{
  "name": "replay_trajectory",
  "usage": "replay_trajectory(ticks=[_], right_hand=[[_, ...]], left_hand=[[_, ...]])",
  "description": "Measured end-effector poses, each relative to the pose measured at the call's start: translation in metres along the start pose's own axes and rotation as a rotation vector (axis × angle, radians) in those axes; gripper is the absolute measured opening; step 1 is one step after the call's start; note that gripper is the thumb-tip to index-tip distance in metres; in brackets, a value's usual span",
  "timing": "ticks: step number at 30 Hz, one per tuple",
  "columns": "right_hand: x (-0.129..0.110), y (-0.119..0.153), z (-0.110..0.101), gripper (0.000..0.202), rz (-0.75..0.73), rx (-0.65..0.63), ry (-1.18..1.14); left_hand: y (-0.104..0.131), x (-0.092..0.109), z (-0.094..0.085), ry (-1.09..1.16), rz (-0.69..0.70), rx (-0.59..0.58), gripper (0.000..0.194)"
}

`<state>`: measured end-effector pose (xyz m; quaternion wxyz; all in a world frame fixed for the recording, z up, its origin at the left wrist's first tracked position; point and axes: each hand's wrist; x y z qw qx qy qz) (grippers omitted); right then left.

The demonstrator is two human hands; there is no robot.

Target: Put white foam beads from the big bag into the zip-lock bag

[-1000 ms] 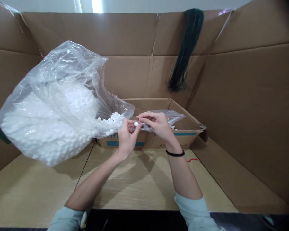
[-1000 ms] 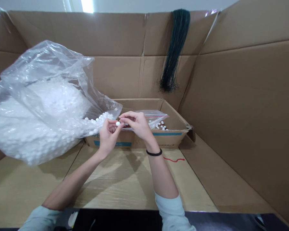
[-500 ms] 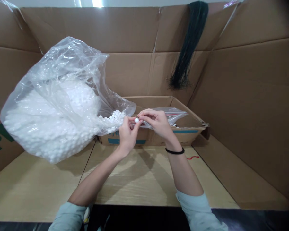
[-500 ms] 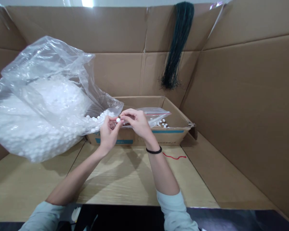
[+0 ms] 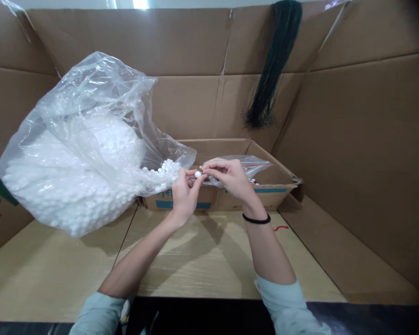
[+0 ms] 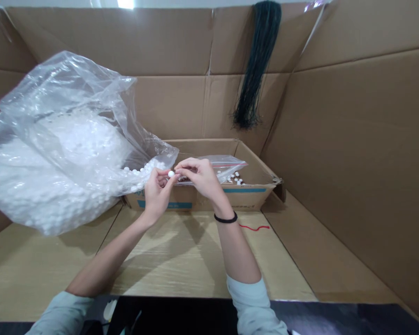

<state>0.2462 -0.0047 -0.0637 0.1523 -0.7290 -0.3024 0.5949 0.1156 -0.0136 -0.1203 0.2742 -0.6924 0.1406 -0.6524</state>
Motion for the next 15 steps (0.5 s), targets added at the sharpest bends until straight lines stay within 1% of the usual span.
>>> replay_trajectory(ticks=[7,15], right_hand=[[-0.0014,0.0006,0.0007,0.008,-0.021,-0.008,0.017],[-0.0012,0.0003,0.0065,0.010,-0.075,0.019,0.085]], left_hand=[[-0.0027,-0.0006,-0.0025,-0.032,0.017,-0.010,0.024],[-0.0042,-0.0006,-0.0039,-0.038,0.021,-0.045,0.023]])
Point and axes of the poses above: each hand's wrist, its own y-axis away from the middle knuckle, its own z-axis out of the palm, x = y × z, and after that the axes turned 5 degrees about -y, right-handed
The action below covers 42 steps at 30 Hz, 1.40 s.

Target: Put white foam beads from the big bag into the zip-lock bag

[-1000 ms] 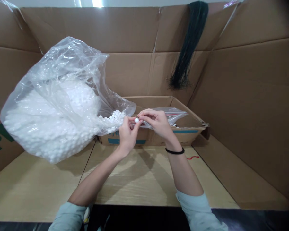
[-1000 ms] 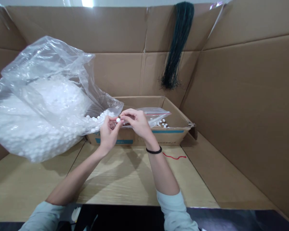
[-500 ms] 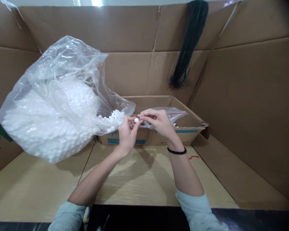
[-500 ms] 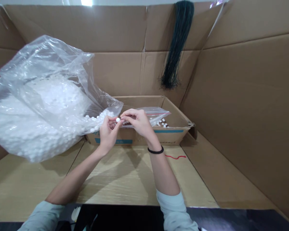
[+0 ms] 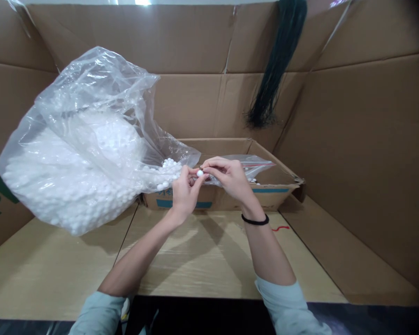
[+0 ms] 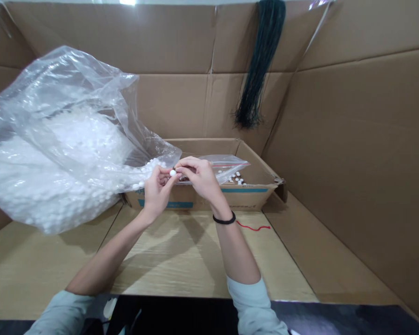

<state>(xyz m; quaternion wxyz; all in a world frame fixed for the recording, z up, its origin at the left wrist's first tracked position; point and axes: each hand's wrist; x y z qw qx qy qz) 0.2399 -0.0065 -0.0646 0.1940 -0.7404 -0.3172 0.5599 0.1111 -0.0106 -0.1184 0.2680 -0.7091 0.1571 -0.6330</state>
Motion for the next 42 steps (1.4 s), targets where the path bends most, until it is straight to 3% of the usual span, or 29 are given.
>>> replay_trajectory(ticks=[13,24,42], right_hand=[[-0.004,0.002,0.001,0.011,-0.004,-0.002,0.006],[-0.002,0.003,0.005,0.011,-0.039,0.036,0.010],[-0.006,0.005,-0.001,0.015,-0.085,-0.034,0.001]], left_hand=[[0.001,0.004,0.001,0.040,-0.016,0.060,0.024],[-0.001,0.011,-0.002,0.091,-0.009,0.006,0.023],[0.001,0.012,-0.005,0.109,0.010,-0.044,0.021]])
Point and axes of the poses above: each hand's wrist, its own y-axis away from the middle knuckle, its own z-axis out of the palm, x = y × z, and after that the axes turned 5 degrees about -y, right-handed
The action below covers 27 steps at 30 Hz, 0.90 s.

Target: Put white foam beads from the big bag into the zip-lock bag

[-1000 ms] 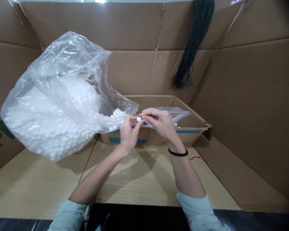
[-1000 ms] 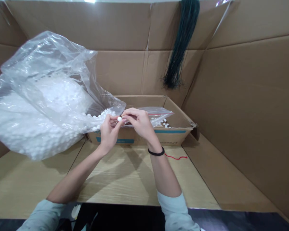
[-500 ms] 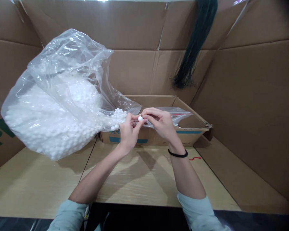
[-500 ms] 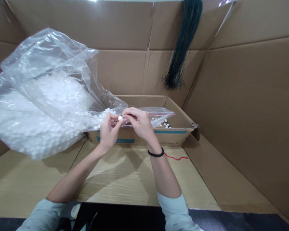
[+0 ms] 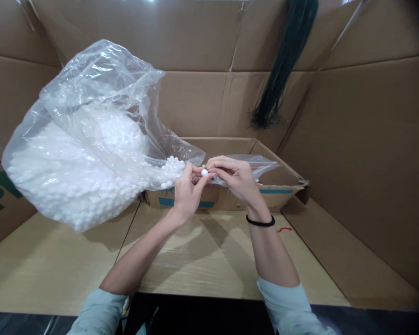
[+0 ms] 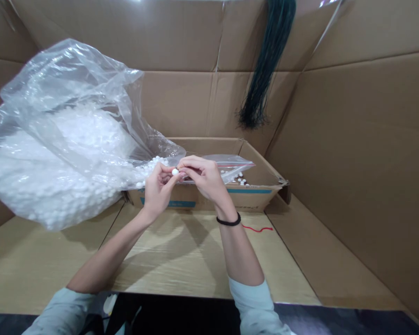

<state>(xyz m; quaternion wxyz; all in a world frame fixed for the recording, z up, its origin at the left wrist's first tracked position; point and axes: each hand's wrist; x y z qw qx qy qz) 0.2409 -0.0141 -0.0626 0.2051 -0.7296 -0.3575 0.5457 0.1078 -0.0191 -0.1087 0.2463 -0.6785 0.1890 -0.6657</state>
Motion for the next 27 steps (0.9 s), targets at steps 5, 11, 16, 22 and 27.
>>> replay_trajectory(ticks=[5,11,16,22,27], right_hand=[[0.001,-0.001,-0.001,0.012,-0.034,0.002,0.040],[0.003,-0.002,0.007,0.016,-0.095,0.059,0.187],[0.008,-0.004,0.009,0.014,-0.107,0.104,0.254],[0.024,-0.010,0.008,0.020,-0.106,0.177,0.535],[0.040,-0.016,0.011,0.024,-0.036,0.119,0.687]], left_hand=[[-0.004,-0.001,0.000,0.033,0.009,-0.027,0.021],[-0.006,0.004,0.001,0.002,0.005,0.020,0.023],[-0.004,0.010,-0.001,-0.174,-0.017,0.005,0.042],[0.003,0.024,-0.003,-0.408,0.000,-0.072,0.024],[0.010,0.030,-0.006,-0.468,-0.022,-0.509,0.013]])
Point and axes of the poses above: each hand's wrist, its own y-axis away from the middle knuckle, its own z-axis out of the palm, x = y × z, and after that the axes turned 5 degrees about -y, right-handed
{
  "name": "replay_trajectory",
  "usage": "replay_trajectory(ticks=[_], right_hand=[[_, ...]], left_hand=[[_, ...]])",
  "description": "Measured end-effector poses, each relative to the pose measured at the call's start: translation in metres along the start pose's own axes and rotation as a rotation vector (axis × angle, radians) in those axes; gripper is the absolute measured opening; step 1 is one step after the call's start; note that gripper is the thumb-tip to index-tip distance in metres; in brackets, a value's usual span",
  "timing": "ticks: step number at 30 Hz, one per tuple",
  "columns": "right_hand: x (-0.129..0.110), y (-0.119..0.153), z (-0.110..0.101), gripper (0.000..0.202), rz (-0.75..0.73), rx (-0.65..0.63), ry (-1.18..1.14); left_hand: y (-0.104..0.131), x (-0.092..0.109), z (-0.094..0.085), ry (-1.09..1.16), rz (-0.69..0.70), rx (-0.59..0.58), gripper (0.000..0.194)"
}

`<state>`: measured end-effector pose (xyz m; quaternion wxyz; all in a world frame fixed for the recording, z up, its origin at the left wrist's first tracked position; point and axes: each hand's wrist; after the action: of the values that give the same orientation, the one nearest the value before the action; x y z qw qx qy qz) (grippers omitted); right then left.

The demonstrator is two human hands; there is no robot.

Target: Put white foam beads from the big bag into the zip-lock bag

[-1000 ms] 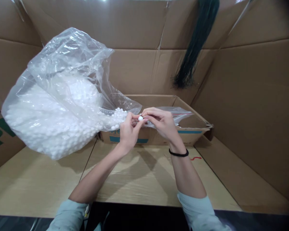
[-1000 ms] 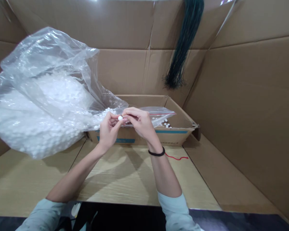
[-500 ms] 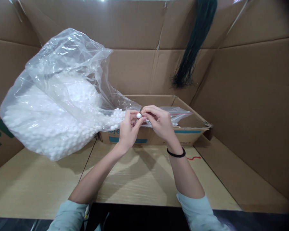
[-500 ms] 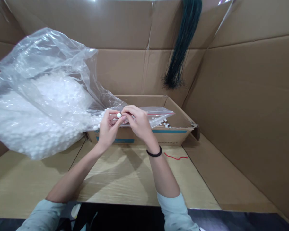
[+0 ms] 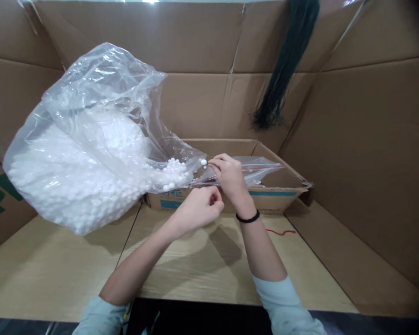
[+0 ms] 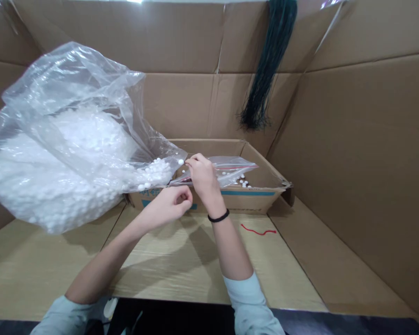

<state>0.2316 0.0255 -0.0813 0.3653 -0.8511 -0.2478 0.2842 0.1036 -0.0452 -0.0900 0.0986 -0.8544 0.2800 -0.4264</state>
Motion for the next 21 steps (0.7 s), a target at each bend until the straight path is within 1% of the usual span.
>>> replay_trajectory(ticks=[2,4,10,13,15,17,19,21], right_hand=[[0.002,0.000,0.002,0.026,-0.008,-0.013,0.036],[0.003,0.000,0.001,0.026,-0.012,-0.026,0.075],[0.003,0.003,-0.006,0.028,0.020,-0.116,0.224],[-0.002,0.002,-0.009,0.028,0.078,-0.137,0.229],[-0.006,0.002,-0.013,0.027,0.091,-0.118,0.168],[-0.011,0.003,-0.018,0.024,0.080,-0.062,0.043],[-0.014,0.004,-0.024,0.019,0.081,-0.010,-0.144],[-0.015,0.006,-0.031,0.013,0.119,0.013,-0.356]], left_hand=[[-0.001,-0.003,0.000,0.044,0.054,-0.133,0.017],[-0.004,-0.008,0.000,0.099,0.066,-0.184,0.017],[-0.011,-0.014,-0.001,0.157,-0.022,-0.140,0.015],[-0.009,-0.016,-0.001,0.145,-0.006,-0.144,0.016],[-0.008,-0.017,0.000,0.137,-0.001,-0.141,0.018],[-0.008,-0.019,0.001,0.161,-0.025,-0.110,0.020],[-0.010,-0.019,0.002,0.268,-0.073,-0.053,0.019],[-0.012,-0.018,0.003,0.469,-0.127,0.011,0.013]])
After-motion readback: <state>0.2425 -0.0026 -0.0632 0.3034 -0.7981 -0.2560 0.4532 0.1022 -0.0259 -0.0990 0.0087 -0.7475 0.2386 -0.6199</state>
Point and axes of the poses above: each hand's wrist, its own y-axis away from the middle knuckle, its own z-axis out of the palm, x = y × z, and after that the axes turned 5 degrees about -y, right-handed
